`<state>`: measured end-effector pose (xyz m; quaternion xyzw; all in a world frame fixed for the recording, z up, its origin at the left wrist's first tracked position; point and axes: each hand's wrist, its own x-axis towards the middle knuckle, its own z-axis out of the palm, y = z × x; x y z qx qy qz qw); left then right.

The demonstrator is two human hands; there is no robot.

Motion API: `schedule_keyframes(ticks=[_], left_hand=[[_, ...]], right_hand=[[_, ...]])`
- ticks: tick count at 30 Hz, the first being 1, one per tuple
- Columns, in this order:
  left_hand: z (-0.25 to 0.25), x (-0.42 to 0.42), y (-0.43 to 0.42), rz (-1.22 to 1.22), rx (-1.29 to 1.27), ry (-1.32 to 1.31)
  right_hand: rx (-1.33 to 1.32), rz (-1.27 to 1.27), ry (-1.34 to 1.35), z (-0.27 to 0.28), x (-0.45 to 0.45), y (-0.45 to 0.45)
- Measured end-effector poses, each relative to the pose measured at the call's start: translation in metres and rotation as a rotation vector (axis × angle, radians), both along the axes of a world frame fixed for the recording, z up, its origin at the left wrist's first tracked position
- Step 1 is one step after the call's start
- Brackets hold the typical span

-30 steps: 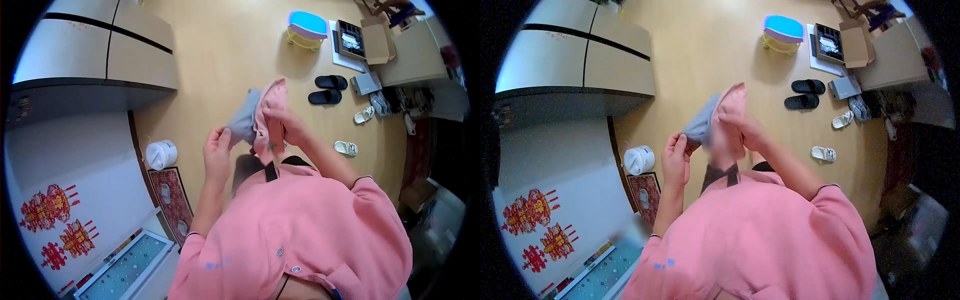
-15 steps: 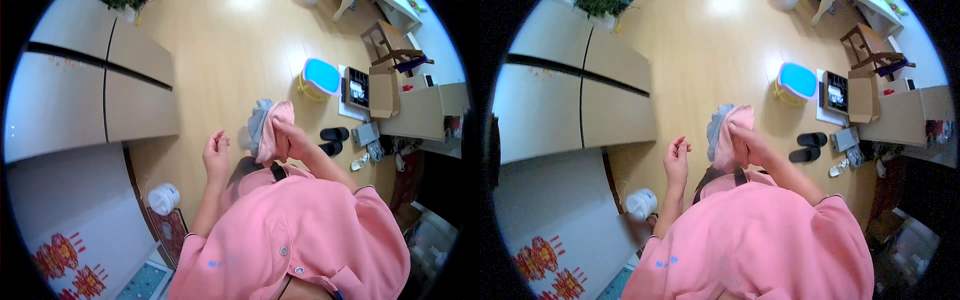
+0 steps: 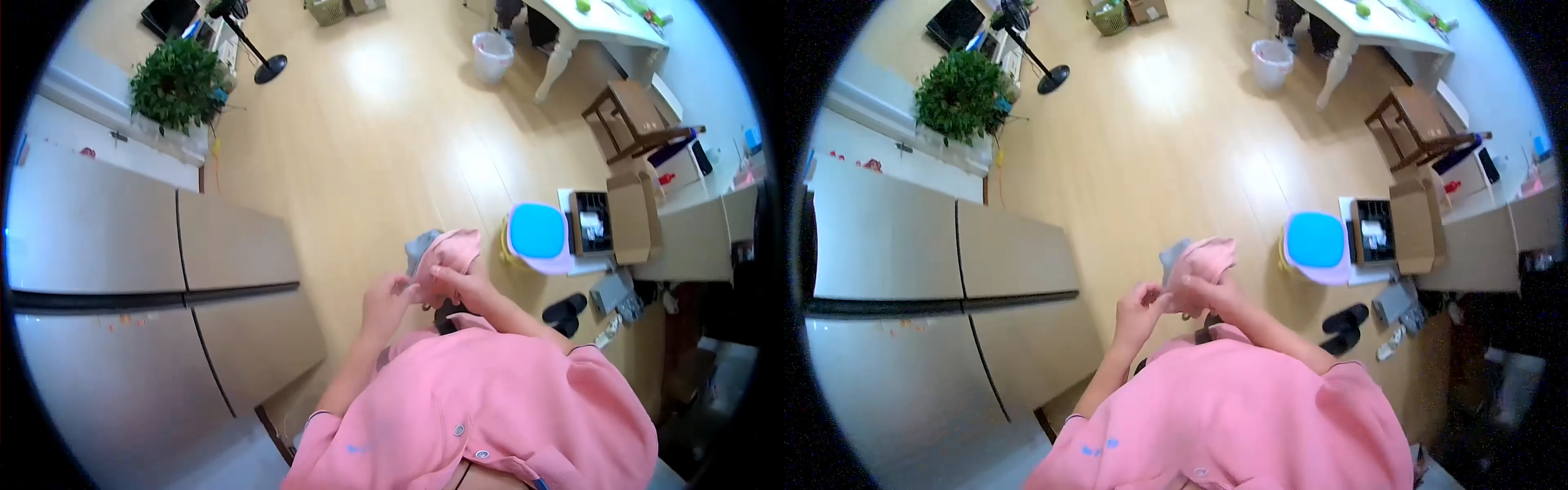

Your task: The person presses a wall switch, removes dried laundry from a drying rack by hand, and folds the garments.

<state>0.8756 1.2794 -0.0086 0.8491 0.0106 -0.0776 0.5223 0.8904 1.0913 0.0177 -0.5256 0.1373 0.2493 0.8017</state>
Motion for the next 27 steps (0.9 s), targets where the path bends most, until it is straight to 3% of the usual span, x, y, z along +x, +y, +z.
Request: schedule_keyframes(ticks=[2, 3, 4, 7, 11, 14, 15, 17, 19, 21, 22, 24, 26, 27], left_hand=[[0.008, 0.054, 0.0, 0.077, -0.069, 0.133], [0.031, 0.08, -0.003, 0.058, 0.114, 0.063], [0.043, 0.1, -0.001, 0.072, 0.107, 0.098], [0.08, 0.181, -0.009, 0.154, 0.0, 0.256], [0.061, 0.256, -0.01, 0.242, -0.443, 0.262], [0.051, 0.315, -0.006, 0.08, -0.27, 0.325], [0.051, 0.363, -0.005, -0.007, 0.009, 0.301], [0.05, 0.412, -0.01, 0.018, -0.135, 0.272], [0.043, 0.468, -0.001, -0.074, -0.135, 0.248], [0.051, 0.532, 0.0, -0.097, -0.33, 0.259], [0.057, 0.561, -0.002, -0.1, -0.435, 0.278], [0.062, 0.618, 0.0, -0.071, -0.492, 0.336], [0.058, 0.674, 0.009, -0.131, -0.528, 0.293], [0.057, 0.7, 0.016, -0.157, -0.431, 0.34]], right_hand=[[-0.074, 0.11, -0.089, 0.001, 0.067, -0.003], [-0.067, 0.095, -0.187, -0.025, 0.095, 0.003], [-0.066, 0.078, -0.292, -0.037, 0.119, 0.008], [-0.11, 0.129, -0.321, -0.013, 0.205, 0.008], [-0.164, 0.192, -0.235, 0.001, 0.282, 0.006], [-0.226, 0.177, -0.25, -0.002, 0.33, 0.004], [-0.228, 0.117, -0.264, -0.014, 0.372, 0.002], [-0.246, 0.157, -0.151, -0.002, 0.422, 0.0], [-0.202, 0.116, -0.202, -0.01, 0.474, 0.002], [-0.258, 0.057, -0.338, -0.016, 0.534, 0.01], [-0.258, 0.064, -0.285, -0.015, 0.562, 0.009], [-0.249, 0.097, -0.17, 0.009, 0.614, 0.01], [-0.24, -0.033, -0.305, 0.022, 0.662, 0.02], [-0.227, -0.042, -0.32, 0.023, 0.686, 0.021]])
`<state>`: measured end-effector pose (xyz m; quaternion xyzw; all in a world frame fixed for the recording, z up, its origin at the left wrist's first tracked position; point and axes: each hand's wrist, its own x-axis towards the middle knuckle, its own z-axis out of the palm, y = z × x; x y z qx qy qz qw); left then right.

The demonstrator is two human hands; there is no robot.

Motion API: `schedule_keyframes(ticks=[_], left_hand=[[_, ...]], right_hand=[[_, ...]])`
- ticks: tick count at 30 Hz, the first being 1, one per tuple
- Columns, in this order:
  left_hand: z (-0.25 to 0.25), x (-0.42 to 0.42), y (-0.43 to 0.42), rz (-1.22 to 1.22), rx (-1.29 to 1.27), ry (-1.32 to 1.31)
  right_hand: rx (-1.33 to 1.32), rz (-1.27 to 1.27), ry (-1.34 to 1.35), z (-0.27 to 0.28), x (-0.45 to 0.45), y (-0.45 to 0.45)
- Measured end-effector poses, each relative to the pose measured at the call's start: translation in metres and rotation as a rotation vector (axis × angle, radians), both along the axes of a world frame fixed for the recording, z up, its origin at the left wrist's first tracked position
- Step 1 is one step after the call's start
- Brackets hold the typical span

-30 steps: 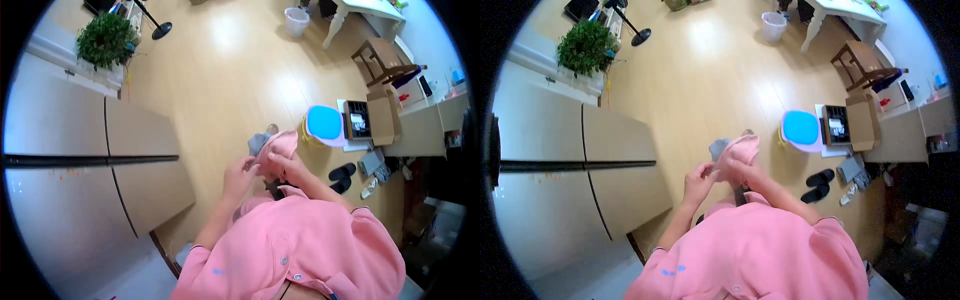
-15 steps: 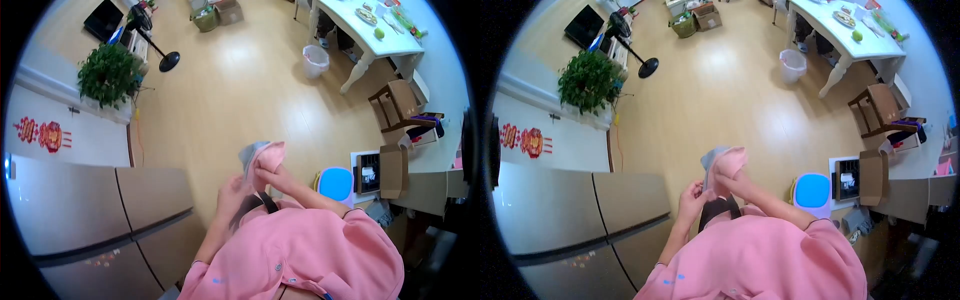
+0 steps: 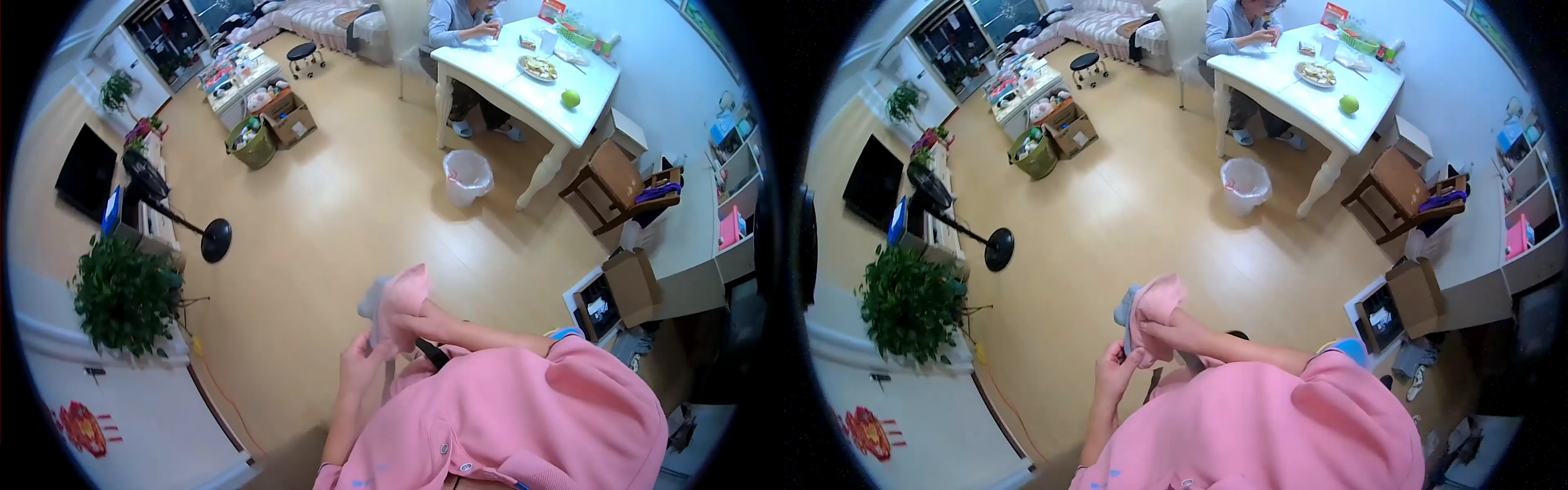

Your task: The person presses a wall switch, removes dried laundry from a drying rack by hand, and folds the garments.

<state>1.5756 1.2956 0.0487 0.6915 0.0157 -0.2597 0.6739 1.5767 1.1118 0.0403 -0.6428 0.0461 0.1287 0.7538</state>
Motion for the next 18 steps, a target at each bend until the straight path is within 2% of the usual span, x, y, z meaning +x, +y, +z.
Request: schedule_keyframes(ticks=[3, 4, 7, 10, 11, 14, 17, 18], left_hand=[[-0.007, 0.069, 0.012, -0.125, 0.144, -0.053], [-0.022, 0.089, 0.018, -0.134, 0.224, -0.233], [-0.051, 0.152, 0.024, -0.029, 0.057, -0.424], [-0.042, 0.22, 0.024, 0.118, -0.015, -0.053], [-0.044, 0.244, 0.029, 0.112, -0.013, -0.039], [-0.04, 0.325, 0.043, 0.15, 0.002, -0.013], [-0.028, 0.392, 0.06, 0.235, 0.055, 0.022], [-0.026, 0.416, 0.064, 0.253, 0.084, 0.017]], right_hand=[[-0.079, -0.017, 0.111, -0.006, 0.059, 0.0], [-0.12, -0.023, 0.172, -0.007, 0.077, 0.002], [-0.117, -0.101, 0.147, 0.011, 0.143, 0.008], [0.028, -0.067, 0.053, -0.064, 0.236, 0.019], [0.014, -0.041, 0.049, -0.071, 0.264, 0.024], [0.025, 0.051, -0.041, -0.066, 0.365, 0.03], [0.1, 0.251, 0.196, -0.04, 0.452, 0.041], [0.029, 0.26, 0.094, -0.041, 0.48, 0.044]])
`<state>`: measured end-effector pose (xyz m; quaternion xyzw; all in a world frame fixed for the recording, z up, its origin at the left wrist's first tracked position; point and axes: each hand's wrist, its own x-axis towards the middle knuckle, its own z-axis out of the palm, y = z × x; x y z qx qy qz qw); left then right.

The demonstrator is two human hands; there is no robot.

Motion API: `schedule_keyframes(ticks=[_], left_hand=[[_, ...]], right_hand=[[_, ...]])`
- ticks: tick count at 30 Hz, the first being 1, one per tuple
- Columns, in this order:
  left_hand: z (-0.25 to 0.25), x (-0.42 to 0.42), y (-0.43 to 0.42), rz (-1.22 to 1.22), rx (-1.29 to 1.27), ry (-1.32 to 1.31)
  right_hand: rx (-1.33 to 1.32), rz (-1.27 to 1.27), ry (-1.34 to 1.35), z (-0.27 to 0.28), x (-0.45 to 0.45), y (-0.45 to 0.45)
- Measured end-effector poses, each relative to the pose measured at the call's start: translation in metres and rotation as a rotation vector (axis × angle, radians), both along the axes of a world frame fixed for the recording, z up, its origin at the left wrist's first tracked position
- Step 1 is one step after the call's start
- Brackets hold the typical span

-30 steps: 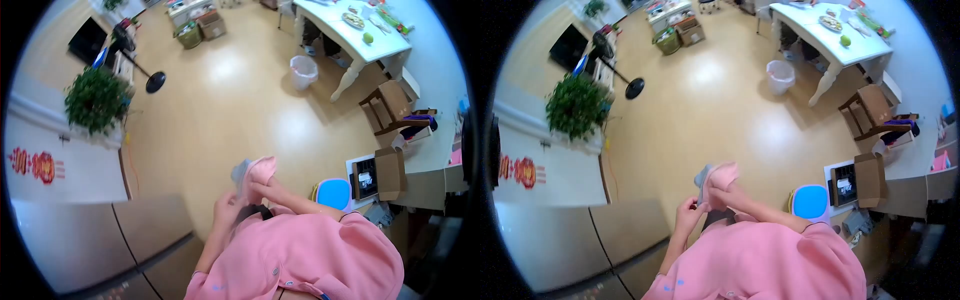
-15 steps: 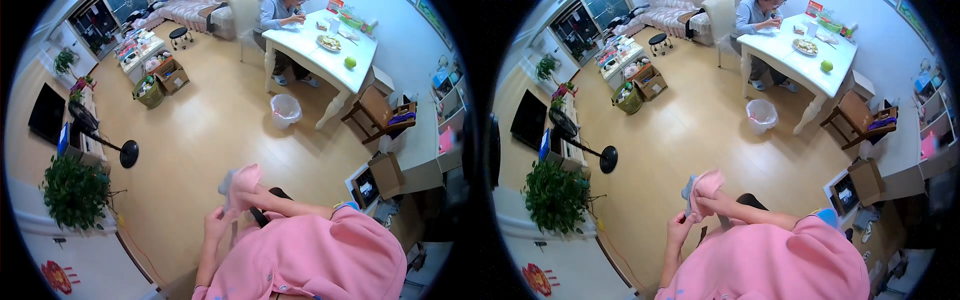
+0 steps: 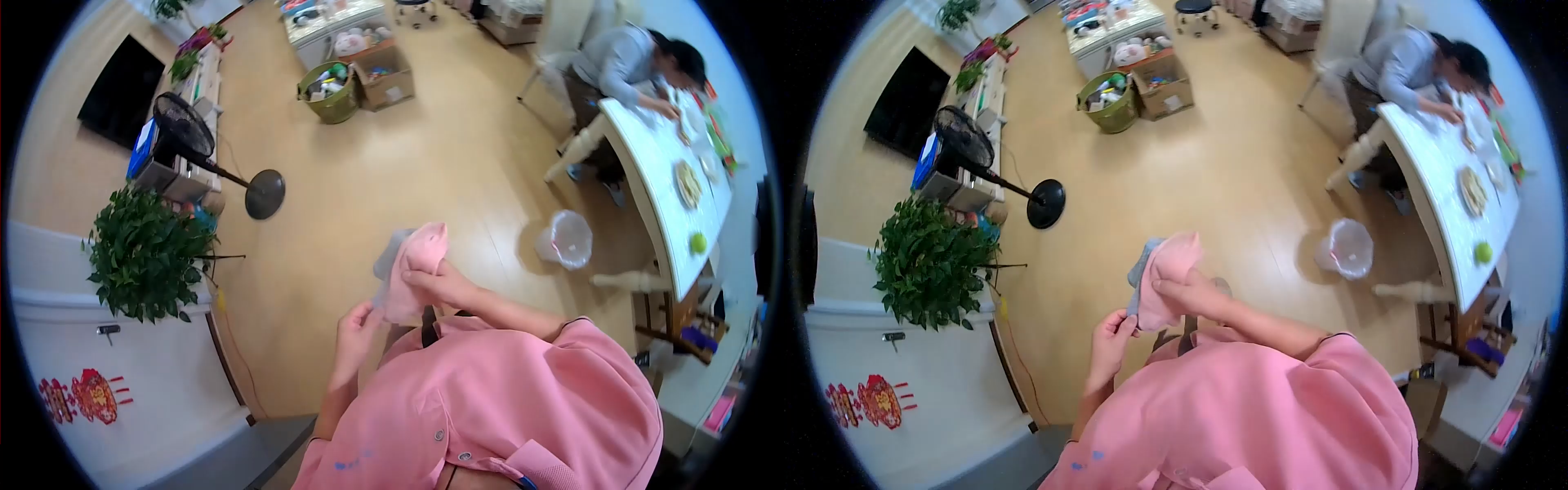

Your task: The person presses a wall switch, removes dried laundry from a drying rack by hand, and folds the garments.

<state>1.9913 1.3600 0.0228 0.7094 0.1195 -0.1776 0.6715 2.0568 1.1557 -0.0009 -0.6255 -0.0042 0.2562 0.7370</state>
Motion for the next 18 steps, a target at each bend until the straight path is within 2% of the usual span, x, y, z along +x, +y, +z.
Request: schedule_keyframes(ticks=[3, 4, 5, 6, 8, 9, 10, 12, 13, 14, 15, 16, 17, 18], left_hand=[[-0.017, 0.04, 0.018, 0.144, 0.071, -0.007], [-0.025, 0.056, 0.022, 0.213, 0.088, -0.028], [-0.026, 0.069, 0.028, 0.232, 0.104, 0.003], [-0.024, 0.082, 0.039, 0.246, 0.124, 0.032], [-0.035, 0.109, 0.069, 0.286, 0.1, 0.047], [-0.045, 0.125, 0.08, 0.331, 0.105, 0.087], [-0.056, 0.145, 0.092, 0.37, 0.109, 0.124], [-0.071, 0.196, 0.117, 0.442, 0.075, 0.144], [-0.072, 0.228, 0.128, 0.434, 0.08, 0.133], [-0.071, 0.265, 0.139, 0.421, 0.084, 0.118], [-0.068, 0.298, 0.153, 0.41, 0.084, 0.112], [-0.068, 0.33, 0.165, 0.404, 0.09, 0.074], [-0.057, 0.36, 0.171, 0.396, 0.052, 0.033], [-0.041, 0.393, 0.179, 0.376, 0.03, -0.017]], right_hand=[[-0.024, -0.009, 0.117, 0.029, 0.088, -0.019], [-0.207, -0.09, 0.147, 0.035, 0.125, -0.03], [-0.152, -0.18, 0.08, 0.012, 0.162, -0.053], [-0.076, -0.261, 0.116, 0.026, 0.201, -0.065], [0.131, -0.314, -0.101, 0.065, 0.267, -0.065], [0.27, -0.311, -0.134, 0.031, 0.311, -0.085], [0.281, -0.415, -0.148, 0.017, 0.337, -0.07], [0.226, -0.399, -0.103, -0.006, 0.375, -0.022], [0.157, -0.281, -0.042, -0.025, 0.371, 0.012], [-0.046, -0.064, 0.019, -0.06, 0.366, 0.036], [-0.246, 0.154, 0.369, -0.051, 0.365, 0.071], [0.205, -0.103, 0.51, -0.021, 0.358, 0.125], [0.207, 0.023, 0.704, 0.007, 0.373, 0.146], [0.262, 0.154, 0.641, 0.021, 0.393, 0.164]])
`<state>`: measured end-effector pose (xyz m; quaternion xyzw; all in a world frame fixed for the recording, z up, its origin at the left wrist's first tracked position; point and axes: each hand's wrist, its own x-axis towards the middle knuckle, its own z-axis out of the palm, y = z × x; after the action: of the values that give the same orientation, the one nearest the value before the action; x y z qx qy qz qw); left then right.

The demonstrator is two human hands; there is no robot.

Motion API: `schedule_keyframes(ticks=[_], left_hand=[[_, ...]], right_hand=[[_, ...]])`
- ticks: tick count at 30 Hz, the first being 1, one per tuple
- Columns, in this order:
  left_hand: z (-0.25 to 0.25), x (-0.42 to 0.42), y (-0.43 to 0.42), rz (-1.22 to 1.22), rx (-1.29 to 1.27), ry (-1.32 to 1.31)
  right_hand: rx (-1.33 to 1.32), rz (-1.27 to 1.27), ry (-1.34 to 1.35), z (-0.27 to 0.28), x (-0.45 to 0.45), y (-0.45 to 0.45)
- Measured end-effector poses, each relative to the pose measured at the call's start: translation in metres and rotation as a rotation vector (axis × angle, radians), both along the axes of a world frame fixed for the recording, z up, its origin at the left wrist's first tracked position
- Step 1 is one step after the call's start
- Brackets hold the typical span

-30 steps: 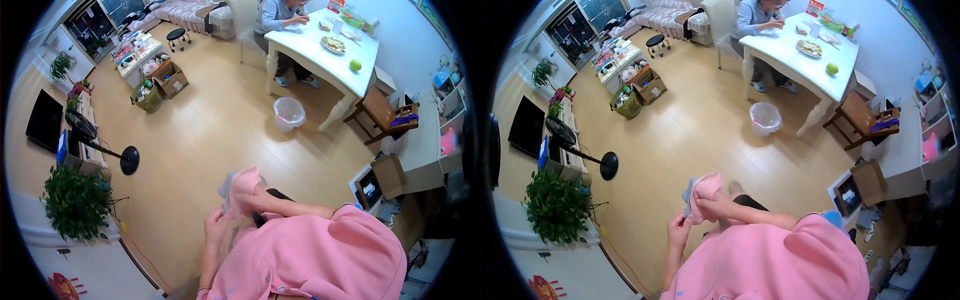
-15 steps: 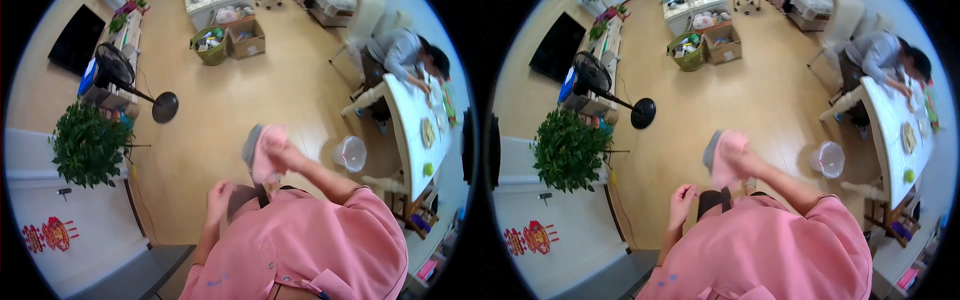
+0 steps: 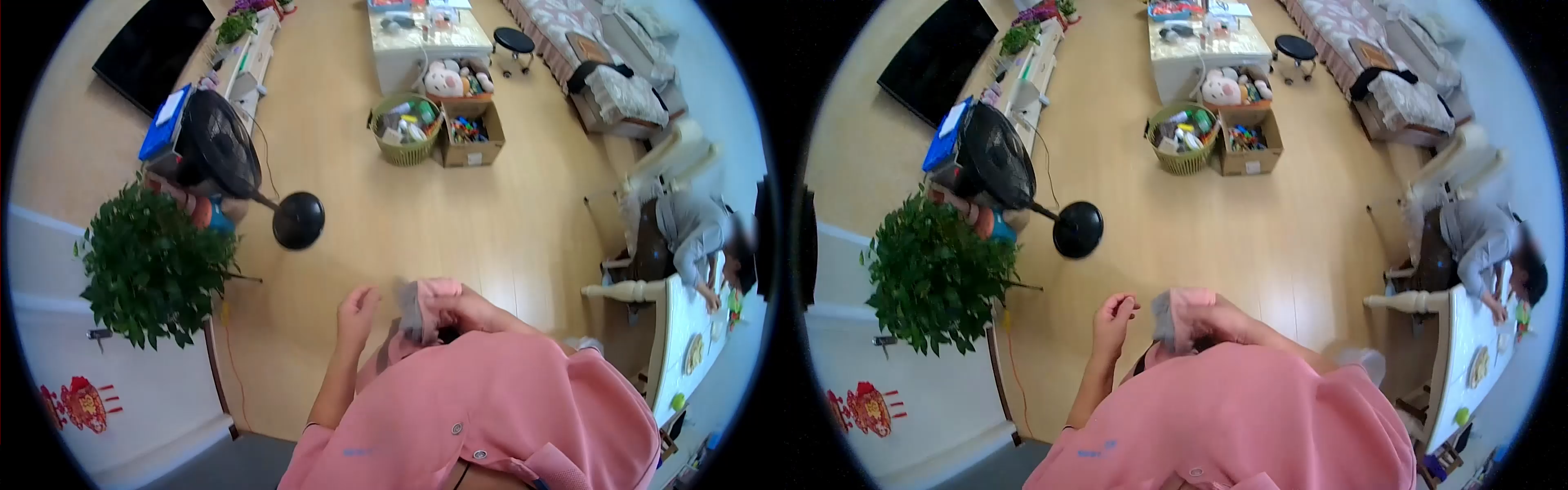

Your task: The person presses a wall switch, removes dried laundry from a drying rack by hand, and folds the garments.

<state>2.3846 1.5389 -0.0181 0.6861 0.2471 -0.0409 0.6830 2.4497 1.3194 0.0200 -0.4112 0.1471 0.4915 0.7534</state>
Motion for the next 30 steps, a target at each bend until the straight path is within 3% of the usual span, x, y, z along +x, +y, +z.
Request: schedule_keyframes(ticks=[3, 4, 7, 12, 15, 16, 19, 23, 30], left_hand=[[0.014, 0.095, 0.028, -0.116, -0.063, -0.057], [0.02, 0.124, 0.032, -0.135, -0.097, -0.053], [0.031, 0.199, 0.046, -0.242, -0.171, -0.051], [0.005, 0.336, 0.092, -0.33, -0.211, 0.027], [0.01, 0.425, 0.127, -0.244, -0.49, -0.019], [0.019, 0.454, 0.135, -0.082, -0.549, 0.005], [0.022, 0.531, 0.182, -0.08, -0.374, -0.083], [0.052, 0.621, 0.22, 0.221, -0.591, -0.22], [0.039, 0.762, 0.281, 0.183, -0.354, -0.164]], right_hand=[[0.064, -0.066, -0.089, -0.004, 0.077, 0.026], [0.006, -0.06, -0.074, -0.032, 0.107, 0.028], [0.218, -0.267, -0.042, -0.003, 0.186, 0.06], [0.361, -0.302, 0.037, -0.012, 0.318, 0.112], [0.389, -0.241, 0.01, -0.019, 0.413, 0.159], [0.377, -0.262, 0.01, -0.017, 0.443, 0.179], [0.342, -0.128, -0.015, -0.009, 0.537, 0.216], [0.326, -0.057, -0.101, 0.004, 0.641, 0.263], [0.262, -0.122, -0.113, 0.001, 0.771, 0.307]])
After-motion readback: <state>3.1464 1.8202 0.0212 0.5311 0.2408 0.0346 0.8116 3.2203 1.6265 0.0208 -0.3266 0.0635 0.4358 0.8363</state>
